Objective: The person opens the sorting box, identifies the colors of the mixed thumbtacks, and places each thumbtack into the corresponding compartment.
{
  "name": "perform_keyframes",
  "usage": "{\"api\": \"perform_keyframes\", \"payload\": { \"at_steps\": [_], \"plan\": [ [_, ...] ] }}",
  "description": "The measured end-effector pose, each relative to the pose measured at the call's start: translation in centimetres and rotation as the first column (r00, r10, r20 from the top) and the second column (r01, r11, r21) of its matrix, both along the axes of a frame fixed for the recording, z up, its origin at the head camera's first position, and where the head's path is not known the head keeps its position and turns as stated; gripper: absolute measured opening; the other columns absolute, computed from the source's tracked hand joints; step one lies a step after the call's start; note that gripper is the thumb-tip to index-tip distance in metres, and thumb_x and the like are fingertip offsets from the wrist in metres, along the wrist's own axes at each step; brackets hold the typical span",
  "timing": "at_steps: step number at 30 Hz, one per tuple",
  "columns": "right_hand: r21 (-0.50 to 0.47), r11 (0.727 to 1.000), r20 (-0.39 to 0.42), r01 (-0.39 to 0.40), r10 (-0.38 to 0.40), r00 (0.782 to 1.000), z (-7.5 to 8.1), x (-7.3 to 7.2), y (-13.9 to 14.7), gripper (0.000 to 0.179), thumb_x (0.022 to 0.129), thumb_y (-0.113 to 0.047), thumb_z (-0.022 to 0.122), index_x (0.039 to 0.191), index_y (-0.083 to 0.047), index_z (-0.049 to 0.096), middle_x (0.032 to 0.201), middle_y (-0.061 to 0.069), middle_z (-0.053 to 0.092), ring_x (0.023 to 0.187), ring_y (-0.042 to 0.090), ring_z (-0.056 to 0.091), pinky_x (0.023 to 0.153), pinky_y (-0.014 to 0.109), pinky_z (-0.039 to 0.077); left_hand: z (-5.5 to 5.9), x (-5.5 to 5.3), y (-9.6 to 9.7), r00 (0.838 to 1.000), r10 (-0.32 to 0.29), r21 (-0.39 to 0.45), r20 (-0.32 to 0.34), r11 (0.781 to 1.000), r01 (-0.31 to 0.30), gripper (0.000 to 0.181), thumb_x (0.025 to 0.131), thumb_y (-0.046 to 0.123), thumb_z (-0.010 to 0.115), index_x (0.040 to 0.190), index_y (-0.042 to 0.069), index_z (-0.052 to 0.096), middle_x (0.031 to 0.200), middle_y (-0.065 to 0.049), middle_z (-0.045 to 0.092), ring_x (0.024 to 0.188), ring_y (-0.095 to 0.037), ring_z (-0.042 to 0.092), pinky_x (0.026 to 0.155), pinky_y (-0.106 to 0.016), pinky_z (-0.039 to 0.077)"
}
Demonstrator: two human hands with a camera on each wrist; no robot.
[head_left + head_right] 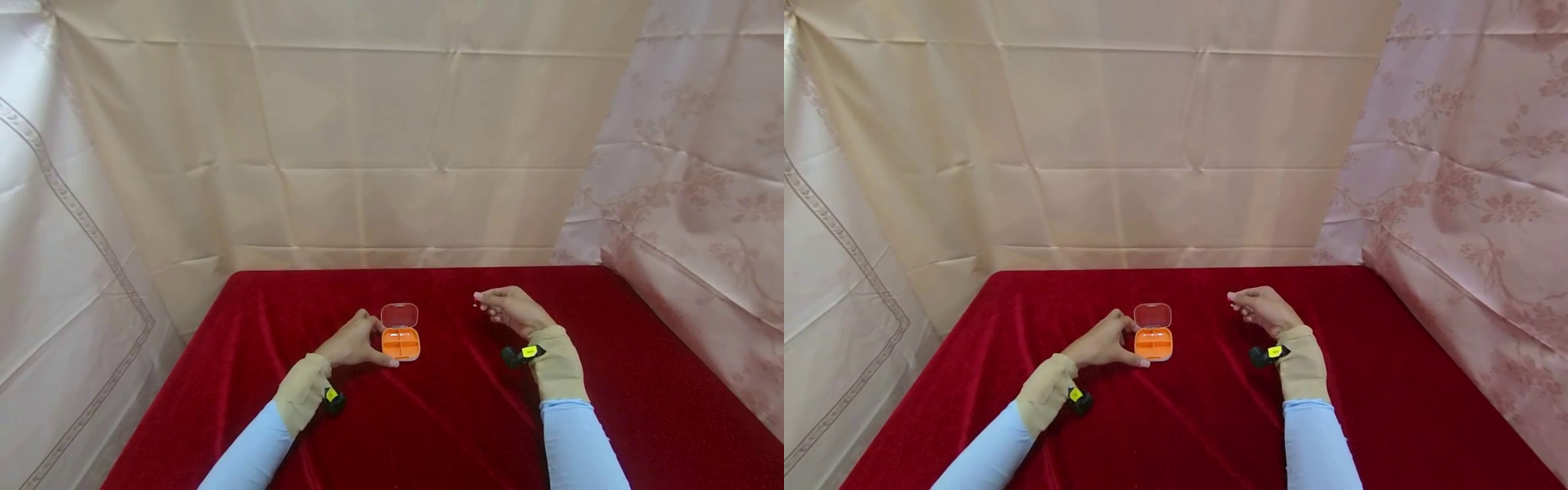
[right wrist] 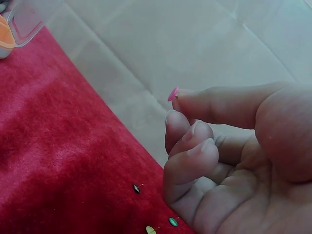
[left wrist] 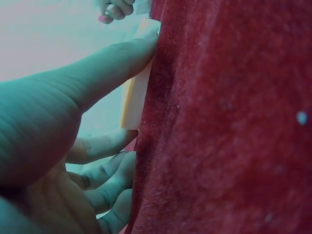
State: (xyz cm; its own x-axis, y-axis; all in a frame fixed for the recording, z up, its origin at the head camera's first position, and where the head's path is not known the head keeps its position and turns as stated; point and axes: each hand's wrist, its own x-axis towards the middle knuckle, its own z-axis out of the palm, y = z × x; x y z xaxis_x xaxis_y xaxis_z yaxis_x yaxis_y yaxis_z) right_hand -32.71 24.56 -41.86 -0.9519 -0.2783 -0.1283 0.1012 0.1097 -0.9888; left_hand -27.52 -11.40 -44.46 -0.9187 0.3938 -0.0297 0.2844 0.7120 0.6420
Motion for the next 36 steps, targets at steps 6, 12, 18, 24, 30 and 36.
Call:
{"api": "perform_keyframes", "payload": {
  "at_steps": [6,12,18,24,30,36],
  "plan": [
    [0.003,1.000,-0.025,0.016,-0.016,1.000,0.2,-0.2,-0.2,0.012,0.102,-0.015,0.066,0.095,-0.008,0.073,0.082,0.002,0.066,0.065,0.007,0.049,0.060,0.021,0.044,-0.1,0.1,0.0,1.000,0.015,0.022,-0.015,1.000,-0.014,0.070,0.068,0.045,0.096,0.117,0.008,0.062,0.128,-0.007,0.042,0.104,-0.023,0.057,0.097,-0.040,0.049],
    [-0.004,1.000,-0.047,0.027,-0.027,0.999,0.1,-0.3,-0.3,0.012,0.101,-0.016,0.068,0.096,-0.007,0.072,0.080,-0.001,0.066,0.065,0.007,0.048,0.059,0.021,0.043,-0.3,0.2,-0.1,0.999,-0.002,0.037,-0.040,0.999,0.004,0.066,0.068,0.044,0.097,0.113,0.008,0.063,0.139,-0.010,0.035,0.107,-0.026,0.058,0.097,-0.040,0.049],
    [0.019,1.000,-0.073,0.007,-0.006,0.997,0.2,-0.3,-0.4,0.012,0.101,-0.016,0.069,0.095,-0.006,0.074,0.082,0.001,0.067,0.065,0.007,0.048,0.059,0.022,0.043,-0.4,0.0,0.0,0.999,0.006,0.031,-0.037,1.000,-0.005,0.063,0.067,0.045,0.097,0.108,0.010,0.064,0.135,-0.007,0.036,0.105,-0.024,0.057,0.096,-0.038,0.048],
    [0.066,0.998,-0.090,-0.007,0.013,0.996,0.1,-0.2,-0.7,0.012,0.100,-0.016,0.069,0.095,-0.006,0.074,0.082,0.001,0.065,0.064,0.008,0.049,0.059,0.023,0.042,-0.3,0.0,0.0,1.000,0.012,0.033,-0.018,0.999,-0.011,0.063,0.068,0.045,0.097,0.108,0.010,0.063,0.131,-0.006,0.037,0.102,-0.022,0.057,0.094,-0.037,0.048],
    [0.082,0.996,-0.093,-0.019,0.027,0.995,0.1,-0.2,-1.2,0.012,0.100,-0.016,0.070,0.096,-0.005,0.073,0.080,0.001,0.062,0.064,0.007,0.049,0.058,0.022,0.042,-0.2,0.0,0.0,1.000,0.008,0.015,-0.010,1.000,-0.008,0.064,0.069,0.045,0.095,0.112,0.007,0.065,0.116,-0.007,0.044,0.093,-0.020,0.054,0.087,-0.037,0.049],
    [0.074,0.997,-0.082,-0.037,0.043,0.996,0.1,-0.3,-1.4,0.015,0.099,-0.019,0.070,0.099,-0.004,0.071,0.078,-0.001,0.057,0.065,0.007,0.047,0.058,0.022,0.043,-0.2,0.0,0.0,1.000,-0.006,0.007,-0.013,1.000,0.006,0.065,0.070,0.044,0.095,0.113,0.006,0.065,0.099,-0.002,0.053,0.087,-0.016,0.050,0.079,-0.033,0.046]
  ]
}}
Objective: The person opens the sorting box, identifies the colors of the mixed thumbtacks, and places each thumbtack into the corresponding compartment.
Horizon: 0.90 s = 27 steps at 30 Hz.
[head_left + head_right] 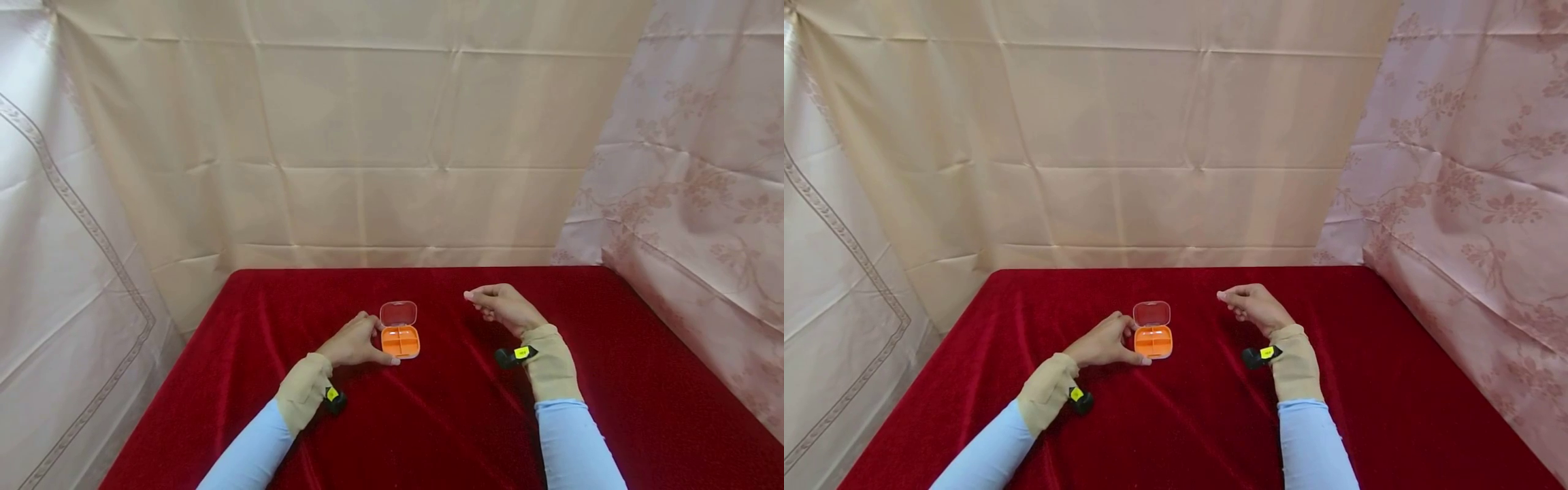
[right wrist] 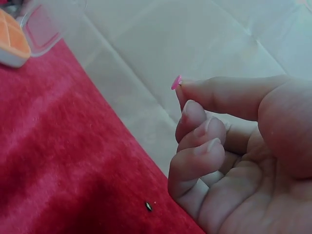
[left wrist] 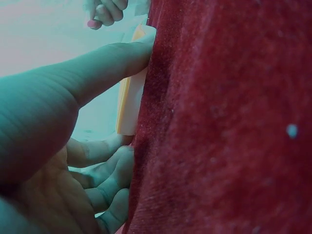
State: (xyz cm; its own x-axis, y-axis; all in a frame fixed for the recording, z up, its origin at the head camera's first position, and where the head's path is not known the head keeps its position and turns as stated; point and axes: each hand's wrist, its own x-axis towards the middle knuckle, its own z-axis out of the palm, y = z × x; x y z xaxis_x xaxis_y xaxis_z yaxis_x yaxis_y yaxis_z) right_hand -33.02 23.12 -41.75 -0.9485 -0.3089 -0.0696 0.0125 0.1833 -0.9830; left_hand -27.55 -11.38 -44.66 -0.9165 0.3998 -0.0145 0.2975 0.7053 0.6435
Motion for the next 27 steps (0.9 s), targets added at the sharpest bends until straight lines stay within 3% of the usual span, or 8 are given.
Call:
{"api": "perform_keyframes", "payload": {
  "at_steps": [10,18,27],
  "plan": [
    [-0.004,1.000,-0.005,-0.010,0.010,1.000,0.5,0.1,-0.9,0.012,0.099,-0.020,0.071,0.097,-0.009,0.073,0.076,-0.003,0.059,0.064,0.007,0.050,0.056,0.021,0.040,0.1,-0.1,-0.1,1.000,-0.012,0.026,0.015,1.000,0.011,0.064,0.071,0.040,0.095,0.113,0.006,0.062,0.090,-0.002,0.058,0.083,-0.016,0.053,0.074,-0.031,0.045],
    [0.076,0.996,-0.052,-0.038,0.042,0.998,0.5,0.2,-1.7,0.032,0.100,-0.021,0.070,0.113,0.007,0.069,0.077,0.000,0.057,0.066,0.010,0.050,0.057,0.023,0.041,0.2,0.0,-0.1,1.000,-0.013,0.040,0.018,0.999,0.012,0.064,0.071,0.038,0.096,0.114,0.004,0.062,0.090,-0.004,0.058,0.083,-0.017,0.053,0.073,-0.032,0.045],
    [0.109,0.993,-0.034,-0.033,0.037,0.999,0.6,0.4,-2.2,0.040,0.098,-0.024,0.073,0.115,0.011,0.067,0.077,0.003,0.058,0.066,0.012,0.050,0.058,0.025,0.042,0.1,0.0,-0.1,0.999,-0.015,0.044,0.031,0.999,0.013,0.062,0.072,0.039,0.095,0.112,0.006,0.061,0.090,-0.004,0.058,0.082,-0.017,0.053,0.072,-0.032,0.045]
  ]
}}
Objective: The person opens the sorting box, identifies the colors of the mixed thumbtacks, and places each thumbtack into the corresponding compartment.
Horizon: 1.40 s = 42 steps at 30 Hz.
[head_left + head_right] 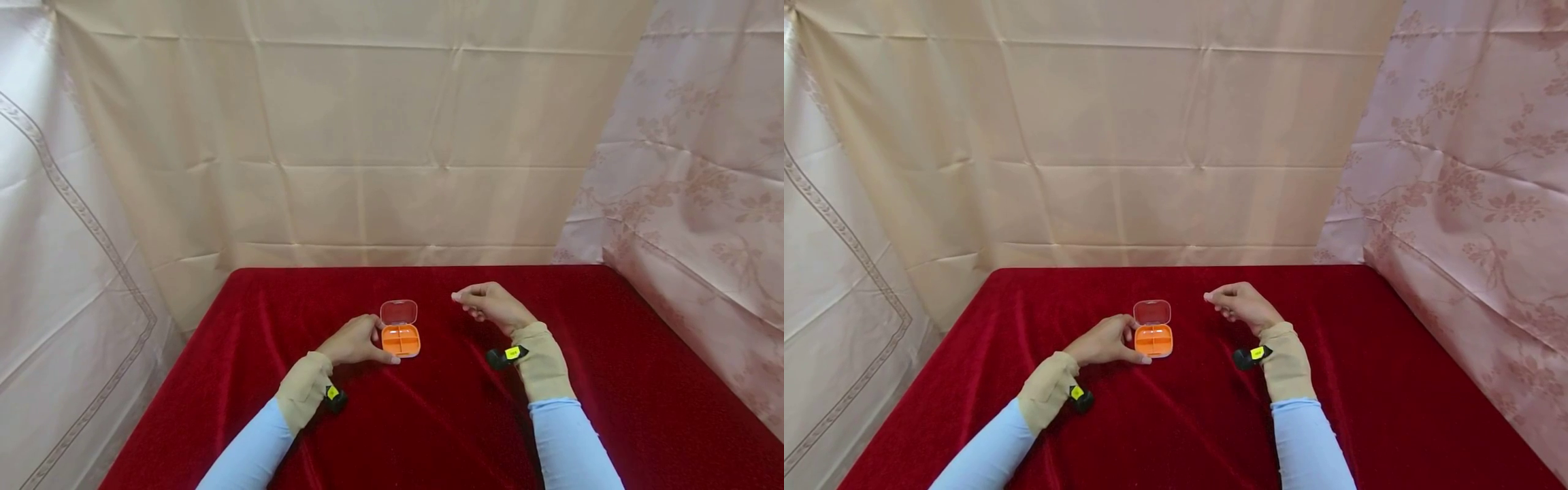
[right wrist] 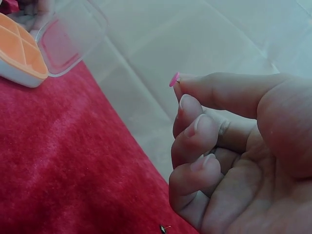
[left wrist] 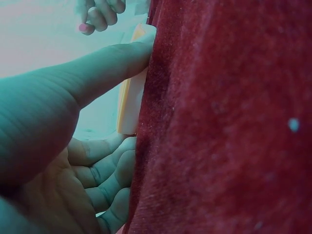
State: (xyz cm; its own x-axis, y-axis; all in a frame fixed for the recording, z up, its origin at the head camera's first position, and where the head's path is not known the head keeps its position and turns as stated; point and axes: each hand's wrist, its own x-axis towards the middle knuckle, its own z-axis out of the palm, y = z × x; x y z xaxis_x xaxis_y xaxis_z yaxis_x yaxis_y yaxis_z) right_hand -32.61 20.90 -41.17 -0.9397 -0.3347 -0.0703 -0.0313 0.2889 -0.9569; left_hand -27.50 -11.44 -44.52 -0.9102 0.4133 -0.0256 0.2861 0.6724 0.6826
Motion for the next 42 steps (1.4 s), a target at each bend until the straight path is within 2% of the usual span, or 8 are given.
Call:
{"api": "perform_keyframes", "payload": {
  "at_steps": [10,20,30,42],
  "plan": [
    [0.005,0.999,-0.016,-0.039,0.039,0.999,-0.6,-0.1,-0.5,0.037,0.100,-0.023,0.071,0.109,0.013,0.065,0.075,0.001,0.056,0.066,0.012,0.049,0.058,0.025,0.042,-0.1,-0.1,0.0,1.000,0.001,-0.005,0.002,1.000,-0.001,0.062,0.072,0.039,0.095,0.112,0.006,0.061,0.090,-0.003,0.057,0.082,-0.017,0.052,0.073,-0.031,0.045],
    [0.013,0.998,-0.015,-0.056,0.056,0.998,-0.1,0.1,-1.1,0.032,0.099,-0.023,0.071,0.104,0.009,0.066,0.075,0.001,0.055,0.066,0.012,0.048,0.058,0.024,0.042,0.1,-0.1,0.0,1.000,0.000,-0.004,-0.014,1.000,0.000,0.061,0.071,0.038,0.096,0.110,0.005,0.062,0.090,-0.005,0.058,0.082,-0.017,0.052,0.073,-0.032,0.044],
    [0.007,0.998,-0.003,-0.067,0.067,0.998,-0.1,0.3,-1.8,0.038,0.099,-0.023,0.071,0.109,0.012,0.065,0.076,0.002,0.056,0.066,0.013,0.048,0.059,0.024,0.042,0.0,-0.1,0.0,1.000,-0.002,-0.002,-0.006,1.000,0.002,0.061,0.071,0.038,0.096,0.111,0.006,0.062,0.090,-0.003,0.058,0.082,-0.017,0.053,0.073,-0.031,0.045],
    [0.013,0.997,0.003,-0.081,0.081,0.997,-0.2,0.5,-2.3,0.040,0.099,-0.024,0.071,0.109,0.014,0.064,0.075,0.001,0.055,0.066,0.012,0.048,0.058,0.025,0.041,-0.1,-0.2,0.0,1.000,-0.006,0.012,-0.004,1.000,0.006,0.060,0.072,0.039,0.095,0.110,0.006,0.063,0.089,-0.003,0.058,0.082,-0.017,0.053,0.073,-0.032,0.045]
  ]
}}
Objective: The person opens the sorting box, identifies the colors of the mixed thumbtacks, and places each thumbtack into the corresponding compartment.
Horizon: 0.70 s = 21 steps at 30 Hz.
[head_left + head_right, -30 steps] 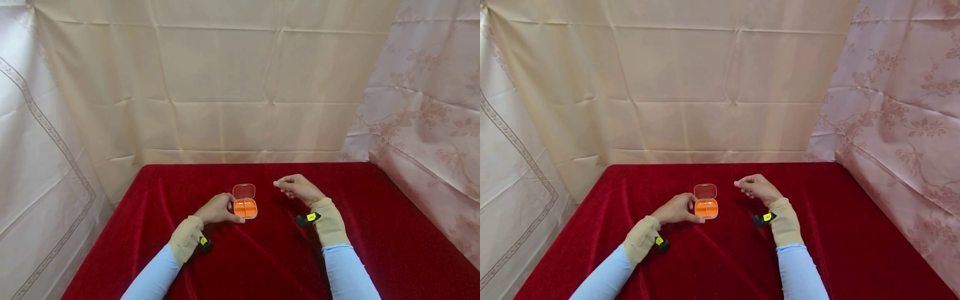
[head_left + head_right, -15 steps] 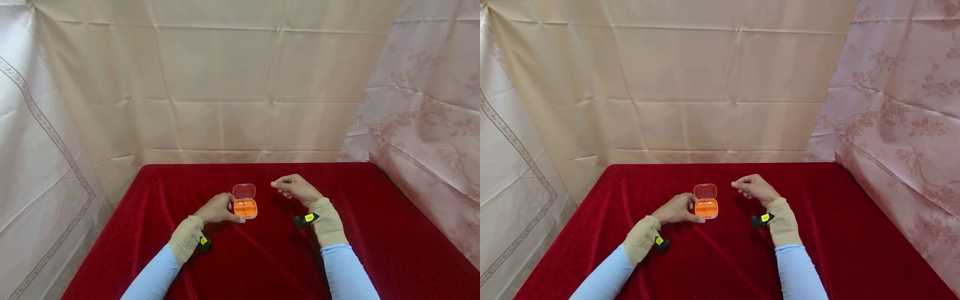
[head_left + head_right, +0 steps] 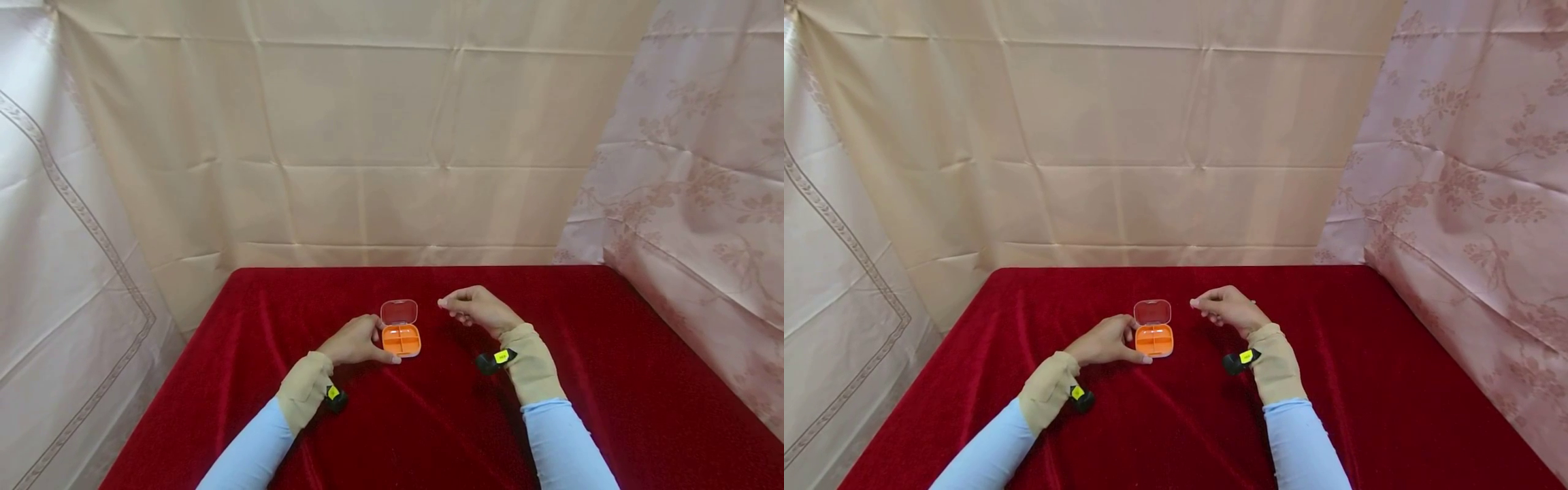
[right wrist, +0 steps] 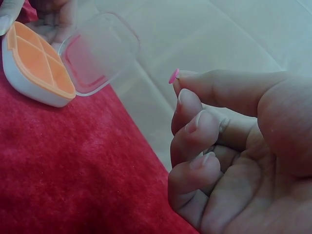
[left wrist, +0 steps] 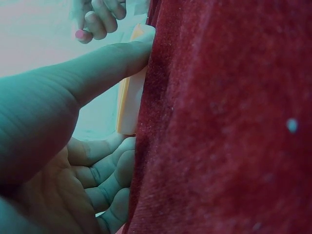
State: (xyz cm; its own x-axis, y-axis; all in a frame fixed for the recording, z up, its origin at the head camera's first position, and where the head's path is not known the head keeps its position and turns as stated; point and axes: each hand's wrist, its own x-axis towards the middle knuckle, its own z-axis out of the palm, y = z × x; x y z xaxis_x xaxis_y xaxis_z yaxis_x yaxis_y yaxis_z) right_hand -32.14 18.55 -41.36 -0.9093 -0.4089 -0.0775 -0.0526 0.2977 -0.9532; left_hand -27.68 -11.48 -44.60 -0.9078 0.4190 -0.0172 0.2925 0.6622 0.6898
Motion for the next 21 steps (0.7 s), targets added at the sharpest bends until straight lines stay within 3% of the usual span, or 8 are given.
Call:
{"api": "perform_keyframes", "payload": {
  "at_steps": [8,21],
  "plan": [
    [0.005,1.000,0.005,-0.024,0.024,1.000,0.0,0.1,-0.5,0.038,0.098,-0.024,0.072,0.105,0.012,0.065,0.073,0.000,0.053,0.065,0.012,0.047,0.059,0.025,0.041,0.2,0.2,0.0,0.999,0.020,0.001,0.025,1.000,-0.020,0.060,0.072,0.040,0.095,0.110,0.008,0.062,0.088,-0.003,0.058,0.081,-0.017,0.053,0.074,-0.033,0.045],
    [0.024,0.999,-0.007,-0.031,0.032,0.999,0.1,0.3,-1.2,0.038,0.098,-0.025,0.073,0.107,0.011,0.066,0.073,0.000,0.053,0.065,0.013,0.046,0.058,0.025,0.041,-0.2,-0.2,-0.1,1.000,0.003,-0.005,0.013,1.000,-0.003,0.061,0.072,0.042,0.095,0.110,0.007,0.062,0.088,-0.002,0.058,0.081,-0.017,0.053,0.073,-0.033,0.046]
  ]
}}
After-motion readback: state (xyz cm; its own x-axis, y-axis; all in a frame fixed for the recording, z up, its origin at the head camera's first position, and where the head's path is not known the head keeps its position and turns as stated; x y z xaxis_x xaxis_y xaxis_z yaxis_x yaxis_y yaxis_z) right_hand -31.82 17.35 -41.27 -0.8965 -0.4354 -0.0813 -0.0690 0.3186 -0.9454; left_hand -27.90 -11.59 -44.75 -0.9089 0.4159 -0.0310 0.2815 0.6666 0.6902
